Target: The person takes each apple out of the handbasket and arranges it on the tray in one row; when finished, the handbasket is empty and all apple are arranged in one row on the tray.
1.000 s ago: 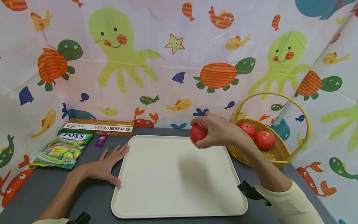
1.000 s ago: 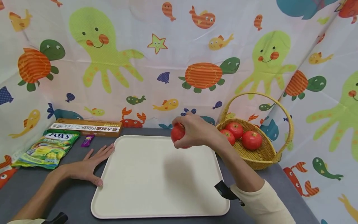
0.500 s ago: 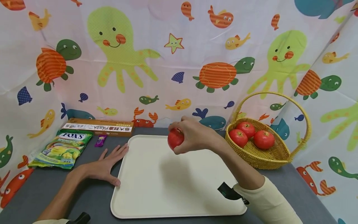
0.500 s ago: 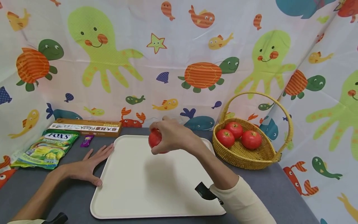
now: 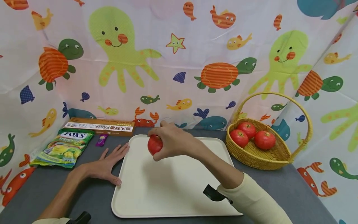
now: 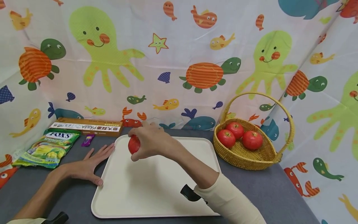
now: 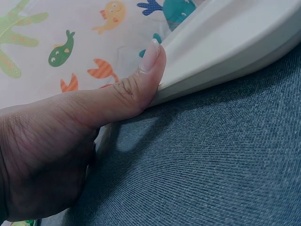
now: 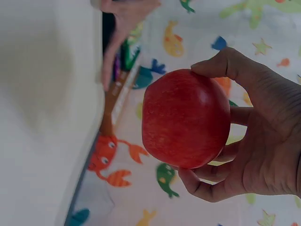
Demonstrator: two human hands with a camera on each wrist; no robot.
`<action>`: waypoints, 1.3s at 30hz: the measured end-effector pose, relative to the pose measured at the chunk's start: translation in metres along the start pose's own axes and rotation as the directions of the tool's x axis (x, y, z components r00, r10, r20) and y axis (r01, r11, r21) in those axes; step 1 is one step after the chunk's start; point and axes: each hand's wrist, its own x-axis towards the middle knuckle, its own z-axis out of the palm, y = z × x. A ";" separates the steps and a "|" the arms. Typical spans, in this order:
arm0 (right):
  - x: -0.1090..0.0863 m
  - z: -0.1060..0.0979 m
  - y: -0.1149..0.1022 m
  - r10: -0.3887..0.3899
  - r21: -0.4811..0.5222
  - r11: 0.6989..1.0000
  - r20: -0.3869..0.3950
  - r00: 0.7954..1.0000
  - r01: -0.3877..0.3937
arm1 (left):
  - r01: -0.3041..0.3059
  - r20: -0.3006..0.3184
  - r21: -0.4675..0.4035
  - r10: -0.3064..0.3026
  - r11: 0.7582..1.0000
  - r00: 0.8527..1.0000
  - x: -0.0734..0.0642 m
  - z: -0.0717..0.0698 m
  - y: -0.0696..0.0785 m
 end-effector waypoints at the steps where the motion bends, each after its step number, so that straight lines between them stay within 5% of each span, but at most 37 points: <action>1: 0.004 0.004 -0.002 -0.006 -0.011 1.000 0.004 1.000 0.006 | 0.005 0.003 0.002 -0.005 1.000 1.000 0.000 0.000 0.001; 29: 0.073 0.089 -0.020 -0.018 -0.074 0.997 0.098 0.995 0.026 | 0.022 0.018 -0.023 -0.022 0.999 1.000 -0.002 -0.003 0.006; 39: 0.083 0.100 -0.026 0.007 -0.108 0.994 0.104 0.995 0.005 | 0.026 0.026 -0.026 -0.026 0.999 0.999 -0.002 -0.003 0.006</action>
